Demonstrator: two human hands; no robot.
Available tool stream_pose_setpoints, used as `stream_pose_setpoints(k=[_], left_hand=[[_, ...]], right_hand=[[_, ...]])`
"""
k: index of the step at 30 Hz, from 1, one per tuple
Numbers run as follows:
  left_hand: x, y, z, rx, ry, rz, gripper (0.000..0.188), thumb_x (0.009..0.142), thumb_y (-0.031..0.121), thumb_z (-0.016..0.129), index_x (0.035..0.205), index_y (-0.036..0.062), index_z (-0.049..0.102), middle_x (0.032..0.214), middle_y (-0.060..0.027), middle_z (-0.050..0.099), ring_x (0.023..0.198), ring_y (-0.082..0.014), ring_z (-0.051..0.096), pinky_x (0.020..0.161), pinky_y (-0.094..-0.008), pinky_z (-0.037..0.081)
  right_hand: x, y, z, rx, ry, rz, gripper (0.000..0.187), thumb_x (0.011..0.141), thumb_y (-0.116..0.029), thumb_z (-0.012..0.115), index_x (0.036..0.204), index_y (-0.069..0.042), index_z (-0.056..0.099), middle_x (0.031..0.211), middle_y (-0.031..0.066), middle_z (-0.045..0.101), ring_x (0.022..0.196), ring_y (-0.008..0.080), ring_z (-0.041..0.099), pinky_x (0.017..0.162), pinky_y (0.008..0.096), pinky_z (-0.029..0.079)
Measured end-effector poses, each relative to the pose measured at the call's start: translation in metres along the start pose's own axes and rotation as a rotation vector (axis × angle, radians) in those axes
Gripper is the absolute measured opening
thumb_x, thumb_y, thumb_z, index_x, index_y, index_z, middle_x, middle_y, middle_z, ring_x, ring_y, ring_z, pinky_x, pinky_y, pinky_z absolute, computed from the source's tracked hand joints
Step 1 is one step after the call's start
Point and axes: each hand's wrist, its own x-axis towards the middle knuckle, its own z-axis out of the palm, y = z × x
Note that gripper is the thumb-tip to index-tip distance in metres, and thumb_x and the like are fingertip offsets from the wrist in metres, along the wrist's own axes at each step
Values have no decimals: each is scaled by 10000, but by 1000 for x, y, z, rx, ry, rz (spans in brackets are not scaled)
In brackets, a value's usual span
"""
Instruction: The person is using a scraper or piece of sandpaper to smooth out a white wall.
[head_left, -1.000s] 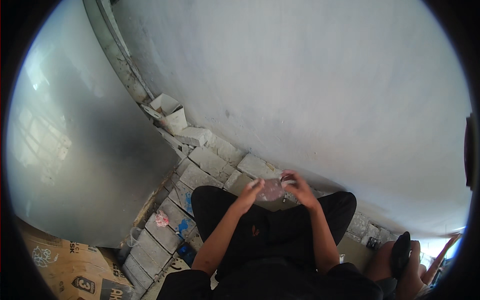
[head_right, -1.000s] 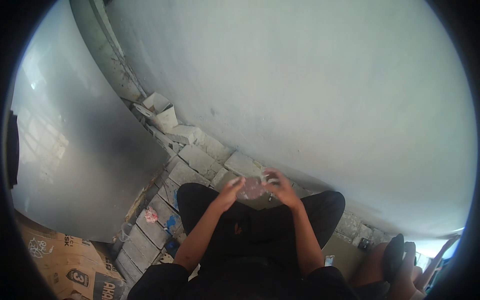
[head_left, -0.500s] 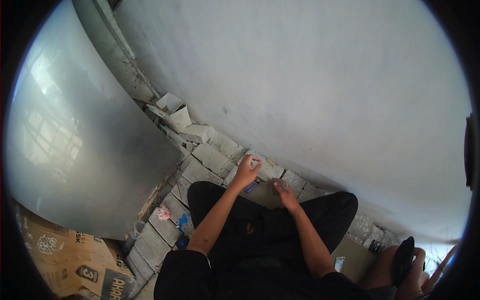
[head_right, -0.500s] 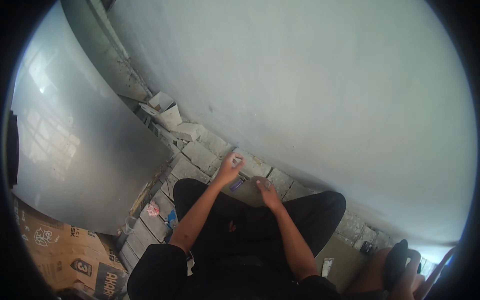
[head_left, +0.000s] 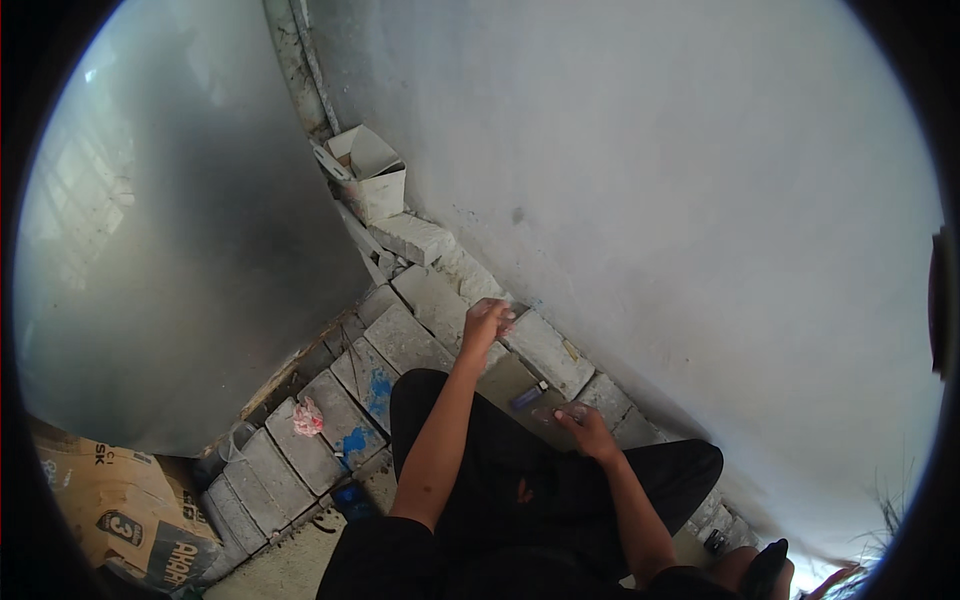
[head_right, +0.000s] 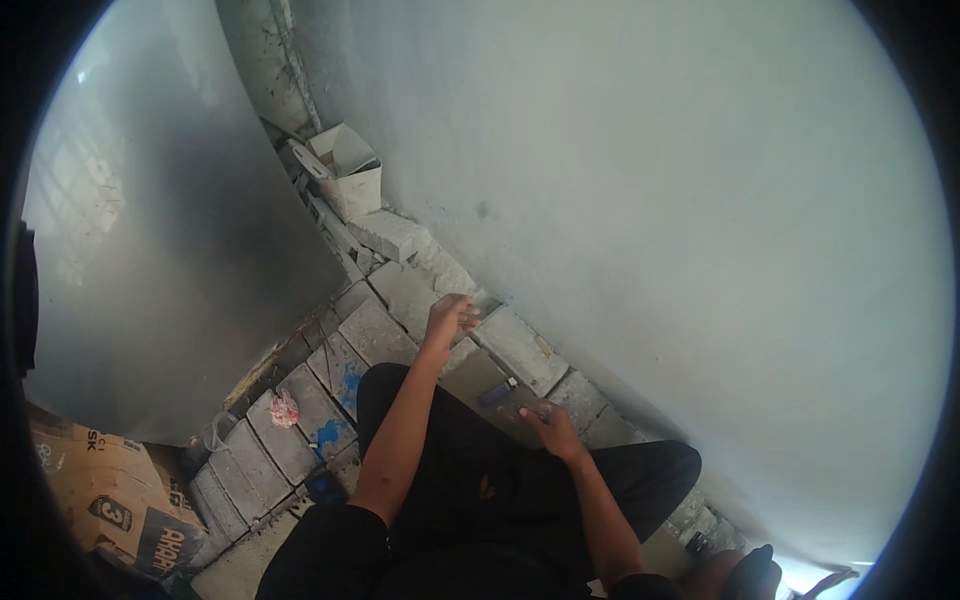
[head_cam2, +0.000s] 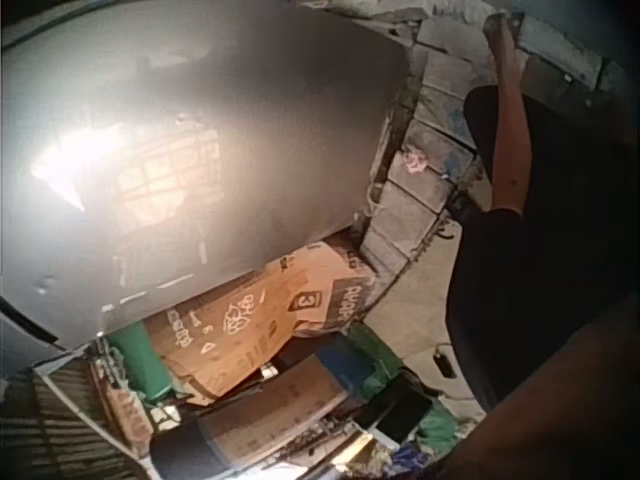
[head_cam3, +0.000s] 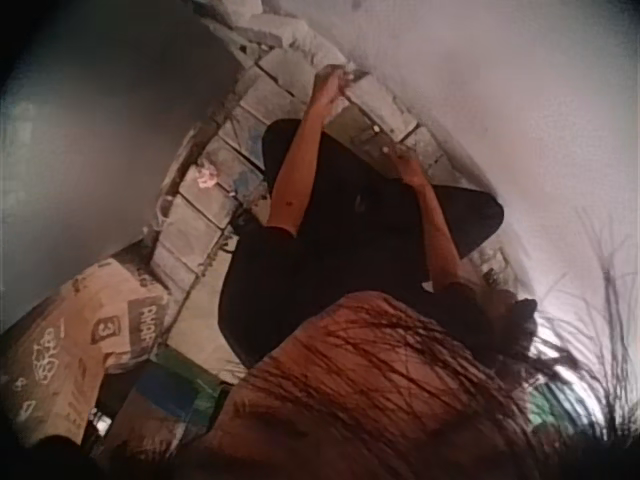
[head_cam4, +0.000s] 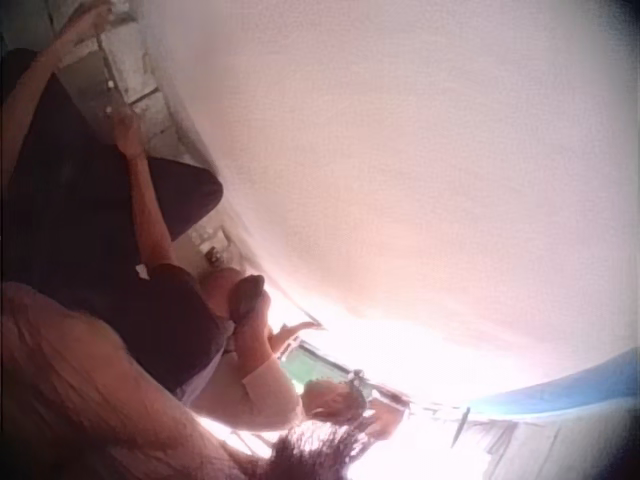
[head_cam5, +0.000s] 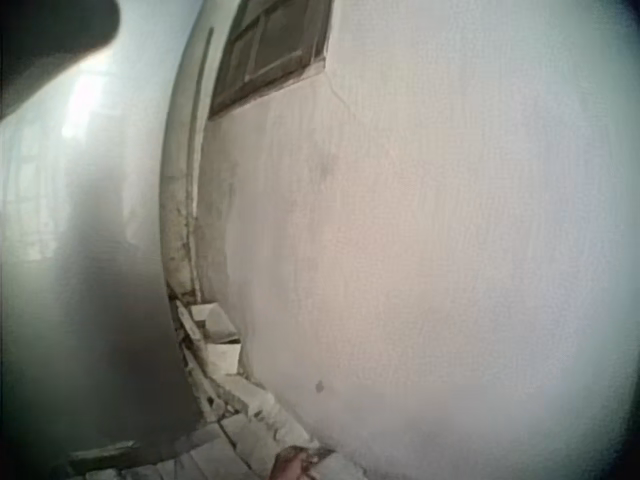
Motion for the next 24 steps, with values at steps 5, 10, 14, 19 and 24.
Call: stream_pose_setpoints(k=[5, 10, 14, 19, 24], left_hand=[[18, 18, -27, 158, 38, 136, 218, 926, 221, 599, 1002, 16, 611, 835, -76, 673, 634, -135, 630, 573, -253, 463], [25, 42, -42, -189, 357, 91, 153, 933, 174, 553, 959, 27, 583, 794, -71, 654, 621, -153, 625, 604, -281, 462], [23, 48, -40, -268, 308, 99, 147, 933, 180, 556, 948, 35, 571, 796, -69, 642, 628, -162, 636, 615, -279, 459], [24, 48, -45, -259, 252, 122, 157, 915, 165, 533, 956, 20, 576, 812, -100, 639, 666, -209, 660, 652, -305, 483], [25, 50, -45, -312, 254, 100, 160, 910, 170, 544, 963, 24, 576, 822, -104, 648, 656, -215, 667, 650, -302, 484]], right_hand=[[54, -71, 14, -147, 13, -174, 297, 982, -230, 603, 1094, 39, 661, 946, 121, 709, 903, 181, 656, 823, 330, 495], [150, -172, 14, -839, 287, -842, 390, 854, -63, 671, 1241, -49, 623, 1187, 155, 641, 1173, 294, 577, 1042, 442, 398], [226, -228, 3, -1227, 419, -965, 578, 845, -53, 590, 1410, -79, 470, 1424, 106, 499, 1349, 227, 441, 1164, 451, 265], [227, -203, -1, -1436, 515, -703, 604, 903, -30, 418, 1500, -87, 347, 1569, 20, 337, 1457, 122, 278, 1220, 447, 136], [243, -214, 13, -1418, 555, -705, 585, 918, -37, 412, 1497, -85, 348, 1558, 15, 358, 1450, 128, 293, 1222, 443, 125]])
